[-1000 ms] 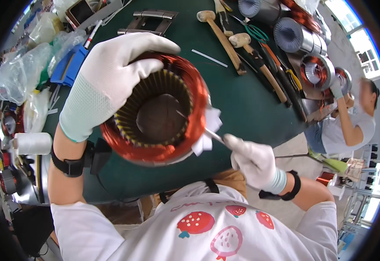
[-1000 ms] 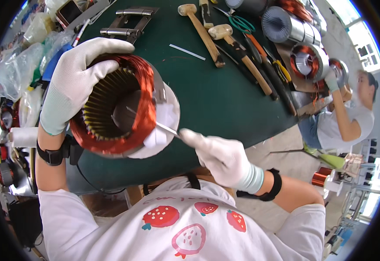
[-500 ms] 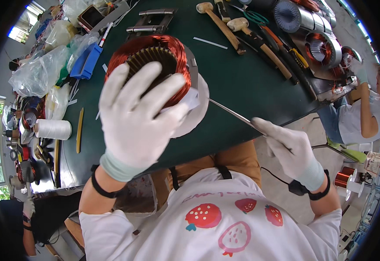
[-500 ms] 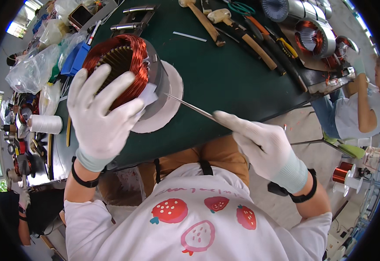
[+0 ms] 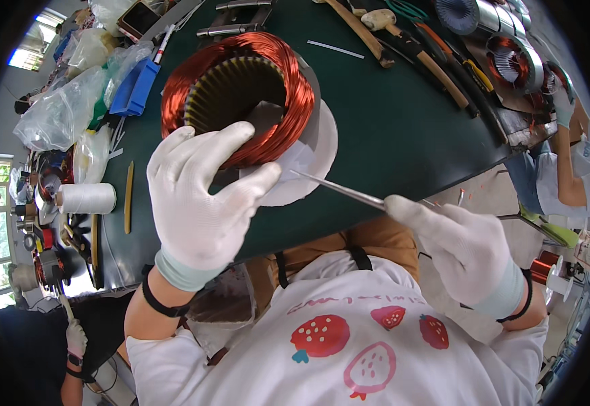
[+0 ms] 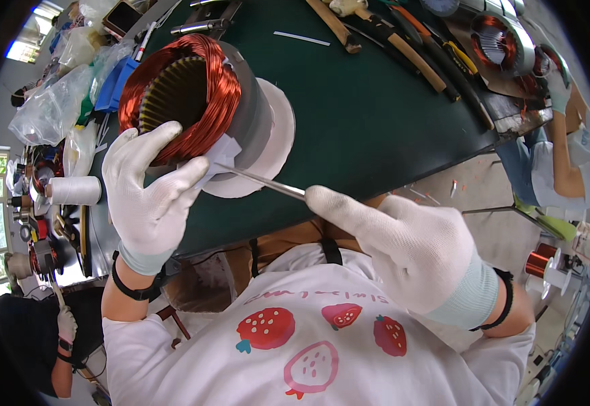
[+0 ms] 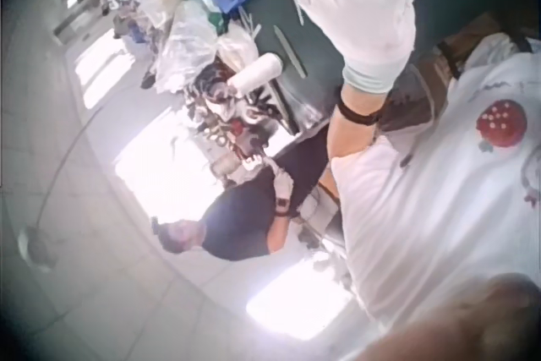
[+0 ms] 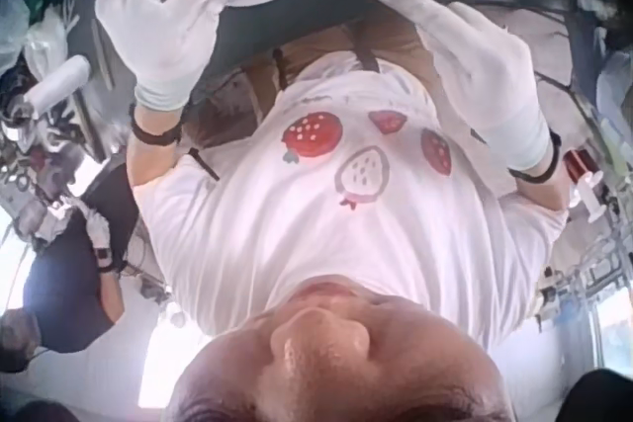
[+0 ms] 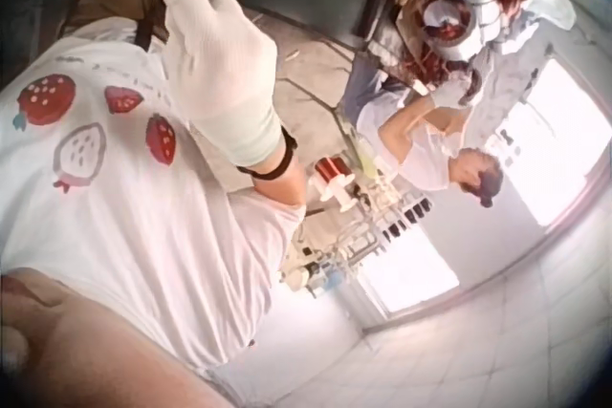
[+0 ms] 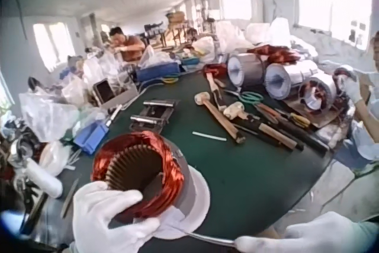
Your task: Assembling and shaping the copper wire windings of a motor stator using a mallet and spacers.
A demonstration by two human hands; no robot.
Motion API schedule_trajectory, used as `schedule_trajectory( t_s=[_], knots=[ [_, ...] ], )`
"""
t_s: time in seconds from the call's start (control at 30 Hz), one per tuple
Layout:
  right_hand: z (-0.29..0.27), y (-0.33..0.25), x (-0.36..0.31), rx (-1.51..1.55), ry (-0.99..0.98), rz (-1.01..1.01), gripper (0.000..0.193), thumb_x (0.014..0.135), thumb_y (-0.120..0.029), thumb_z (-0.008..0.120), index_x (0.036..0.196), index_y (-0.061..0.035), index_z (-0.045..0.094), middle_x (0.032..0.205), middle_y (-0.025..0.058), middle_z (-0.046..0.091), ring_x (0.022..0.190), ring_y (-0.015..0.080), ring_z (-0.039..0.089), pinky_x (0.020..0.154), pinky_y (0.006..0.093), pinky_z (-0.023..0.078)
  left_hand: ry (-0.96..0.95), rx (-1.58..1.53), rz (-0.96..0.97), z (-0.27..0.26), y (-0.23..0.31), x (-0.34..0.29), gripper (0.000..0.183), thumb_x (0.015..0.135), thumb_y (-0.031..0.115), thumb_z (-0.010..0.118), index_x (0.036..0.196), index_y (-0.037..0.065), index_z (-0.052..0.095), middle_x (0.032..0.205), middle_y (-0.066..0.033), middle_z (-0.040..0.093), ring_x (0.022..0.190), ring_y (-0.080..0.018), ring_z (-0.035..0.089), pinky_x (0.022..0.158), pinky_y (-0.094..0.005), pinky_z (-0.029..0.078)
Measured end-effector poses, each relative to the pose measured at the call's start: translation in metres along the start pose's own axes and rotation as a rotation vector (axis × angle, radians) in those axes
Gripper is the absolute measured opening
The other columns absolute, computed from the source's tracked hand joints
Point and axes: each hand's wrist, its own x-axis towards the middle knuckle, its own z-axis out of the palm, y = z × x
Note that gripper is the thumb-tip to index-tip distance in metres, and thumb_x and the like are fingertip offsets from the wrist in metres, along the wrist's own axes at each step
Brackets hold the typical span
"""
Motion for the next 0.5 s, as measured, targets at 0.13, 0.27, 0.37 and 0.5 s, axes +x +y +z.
schedule_trajectory(
  t_s=[0.13, 0.27, 0.37, 0.5],
  knots=[
    [-0.023, -0.015, 0.017, -0.316, -0.071, 0.006, 0.060, 0.078, 0.006, 0.056, 0.136, -0.0072, 0.064, 0.065, 0.0074, 0.049, 0.052, 0.0216, 0.052, 0.051, 0.0322, 0.044, 0.020, 0.017, -0.055, 0.011, 0.012, 0.007, 0.037, 0.059, 0.028, 0.087, 0.094, 0.024, 0.073, 0.123, -0.0058, 0.064, 0.092, -0.0231, 0.061, 0.082, -0.0403, 0.049],
    [-0.019, -0.017, 0.043, -0.350, -0.059, 0.009, 0.063, 0.075, 0.004, 0.058, 0.137, -0.0068, 0.064, 0.063, 0.0080, 0.046, 0.051, 0.0225, 0.049, 0.050, 0.0332, 0.043, 0.074, 0.004, -0.146, 0.030, 0.021, 0.011, 0.036, 0.065, 0.022, 0.089, 0.098, 0.020, 0.075, 0.128, -0.0118, 0.063, 0.101, -0.0270, 0.058, 0.083, -0.0400, 0.043],
    [0.002, 0.006, 0.038, -0.164, 0.014, 0.007, 0.063, 0.077, 0.009, 0.054, 0.138, -0.0073, 0.063, 0.063, 0.0082, 0.044, 0.052, 0.0208, 0.049, 0.052, 0.0328, 0.043, 0.163, 0.028, -0.119, 0.041, 0.024, 0.013, 0.036, 0.064, 0.022, 0.090, 0.097, 0.020, 0.074, 0.126, -0.0126, 0.064, 0.093, -0.0253, 0.060, 0.076, -0.0376, 0.041],
    [-0.004, 0.000, 0.051, 0.001, -0.036, 0.042, 0.058, 0.085, 0.012, 0.050, 0.139, -0.0058, 0.062, 0.070, 0.0099, 0.054, 0.059, 0.0141, 0.052, 0.058, 0.0275, 0.046, 0.267, 0.087, -0.080, 0.051, 0.025, 0.012, 0.035, 0.064, 0.024, 0.090, 0.094, 0.020, 0.073, 0.126, -0.0128, 0.065, 0.089, -0.0245, 0.059, 0.074, -0.0364, 0.040]
  ],
)
